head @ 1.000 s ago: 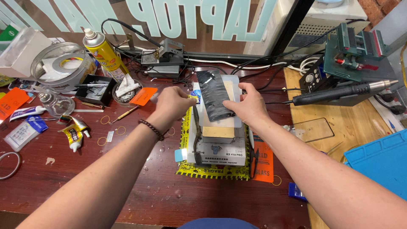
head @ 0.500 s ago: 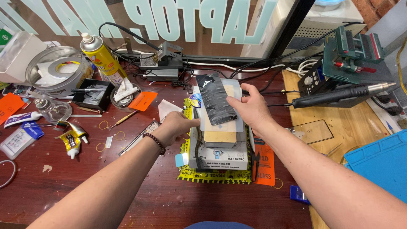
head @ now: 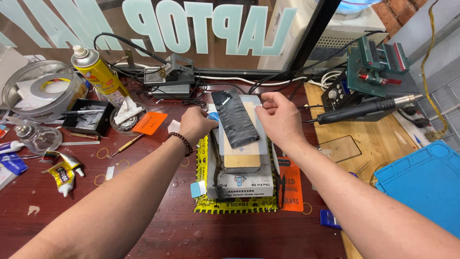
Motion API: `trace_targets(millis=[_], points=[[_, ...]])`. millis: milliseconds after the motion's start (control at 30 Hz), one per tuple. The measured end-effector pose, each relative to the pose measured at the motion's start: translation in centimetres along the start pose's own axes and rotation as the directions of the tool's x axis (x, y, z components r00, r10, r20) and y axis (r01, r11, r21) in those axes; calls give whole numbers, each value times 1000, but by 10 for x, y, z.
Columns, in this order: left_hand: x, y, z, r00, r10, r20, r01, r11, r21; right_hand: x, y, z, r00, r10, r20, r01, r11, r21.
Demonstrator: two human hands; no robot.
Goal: The person applies black adhesive tape around a phone frame on a jig, then aligns a replacement screen glass onto the frame and presses it in place. They then hold the assembly and use a small blade to trim and clean excess adhesive from the edges while holding a small blue tin.
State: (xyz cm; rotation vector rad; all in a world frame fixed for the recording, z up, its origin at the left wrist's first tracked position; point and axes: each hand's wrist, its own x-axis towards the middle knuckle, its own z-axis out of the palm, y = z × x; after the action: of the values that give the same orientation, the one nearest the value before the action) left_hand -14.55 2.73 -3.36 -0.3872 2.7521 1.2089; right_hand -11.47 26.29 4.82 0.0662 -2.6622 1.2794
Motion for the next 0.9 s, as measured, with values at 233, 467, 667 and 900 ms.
trace_targets(millis=[233,467,667,900], points=[[-5,-18,-29,942,-190,275,320,749,-580,-7,-37,1,994,-86,64,86,996,-2],[-38,-19,-76,941,14,337,250,641,-725,-7,-78,42,715,-686,136,693,721,-9],[-55,-21,-99,972,63,225,122,682,-721,-5,-92,62,869,-286,404,370,917,-148],[-95,-17,-40,924,-148,352,221,959,-178,-10,-89,34,922,-40,385,-59,969,240]])
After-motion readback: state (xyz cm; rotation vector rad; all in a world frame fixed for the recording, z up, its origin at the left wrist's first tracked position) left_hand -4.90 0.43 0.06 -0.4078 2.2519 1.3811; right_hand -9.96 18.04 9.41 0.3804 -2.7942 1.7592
